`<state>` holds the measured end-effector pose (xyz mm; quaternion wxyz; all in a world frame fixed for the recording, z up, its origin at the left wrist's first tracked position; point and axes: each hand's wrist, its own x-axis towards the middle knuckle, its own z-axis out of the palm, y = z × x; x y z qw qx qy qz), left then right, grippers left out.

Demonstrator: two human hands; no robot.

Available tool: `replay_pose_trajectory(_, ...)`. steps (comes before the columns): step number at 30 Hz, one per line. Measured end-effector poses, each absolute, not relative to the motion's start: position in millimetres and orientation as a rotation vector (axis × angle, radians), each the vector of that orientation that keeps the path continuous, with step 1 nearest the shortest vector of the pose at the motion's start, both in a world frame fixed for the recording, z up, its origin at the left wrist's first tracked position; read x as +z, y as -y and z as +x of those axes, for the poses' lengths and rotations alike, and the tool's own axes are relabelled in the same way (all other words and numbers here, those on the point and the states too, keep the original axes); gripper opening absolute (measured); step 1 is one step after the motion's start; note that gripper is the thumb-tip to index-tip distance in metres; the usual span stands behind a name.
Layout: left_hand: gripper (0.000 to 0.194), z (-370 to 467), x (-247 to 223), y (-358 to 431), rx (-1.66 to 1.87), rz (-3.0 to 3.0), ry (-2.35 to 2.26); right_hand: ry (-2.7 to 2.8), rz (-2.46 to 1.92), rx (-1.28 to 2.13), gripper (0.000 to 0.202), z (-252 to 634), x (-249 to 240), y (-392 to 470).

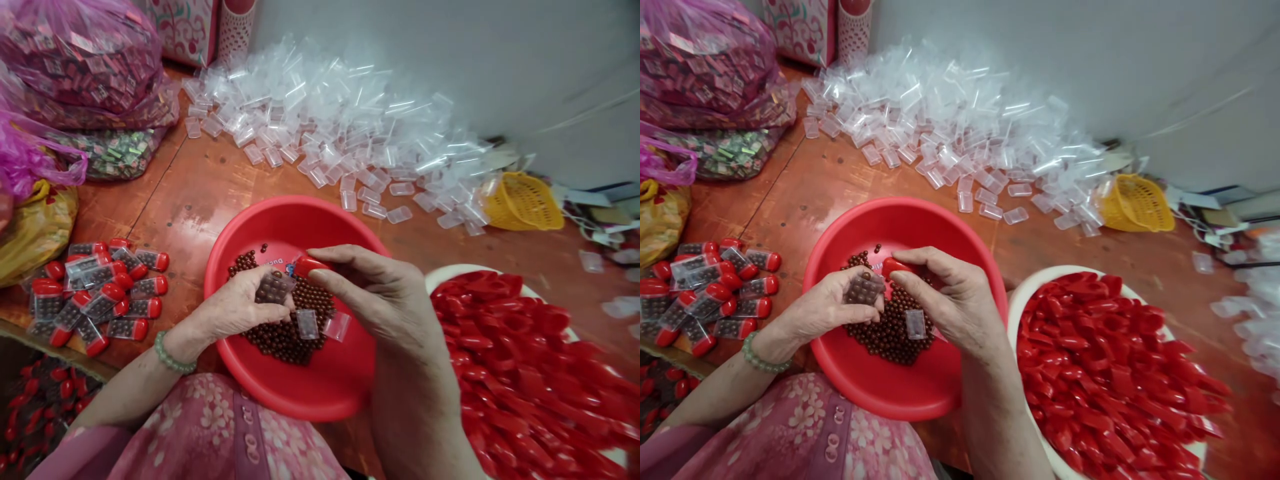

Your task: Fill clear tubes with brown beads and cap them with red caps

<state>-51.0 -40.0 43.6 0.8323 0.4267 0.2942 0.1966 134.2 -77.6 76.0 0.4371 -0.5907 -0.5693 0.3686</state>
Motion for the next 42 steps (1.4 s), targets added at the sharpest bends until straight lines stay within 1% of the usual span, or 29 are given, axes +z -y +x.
replay_pose_trajectory(7, 0.034, -52, 36, 37, 0.408, 0.757, -0.519, 1.448, -1.406, 0.875, 0.017, 122, 67, 71)
replay_pose_trajectory(14, 0.03, -54, 38, 37, 0.359, 0.745, -0.541, 1.617, -1.356, 0.884, 0.015, 125, 71, 69)
replay_pose_trajectory(21, 0.037, -54, 38, 37, 0.376, 0.691, -0.539, 1.822, -1.538, 0.739, 0.015, 156, 86, 82)
replay_pose_trajectory(25, 0.036, -52, 36, 36, 0.371, 0.686, -0.54, 1.574, -1.59, 0.712, 0.015, 153, 81, 85)
replay_pose_trajectory(29, 0.032, -52, 33, 38, 0.407, 0.7, -0.544, 1.261, -1.497, 0.78, 0.015, 122, 69, 81)
replay_pose_trajectory(33, 0.026, -51, 29, 40, 0.434, 0.723, -0.534, 1.188, -1.462, 0.846, 0.013, 99, 60, 78)
replay_pose_trajectory(38, 0.024, -51, 29, 40, 0.43, 0.751, -0.535, 1.077, -1.438, 0.978, 0.014, 96, 53, 83)
replay_pose_trajectory(40, 0.023, -50, 29, 40, 0.422, 0.76, -0.542, 1.087, -1.444, 0.964, 0.013, 97, 49, 85)
replay_pose_trajectory(42, 0.019, -50, 30, 40, 0.416, 0.777, -0.558, 1.159, -1.45, 0.88, 0.01, 99, 46, 85)
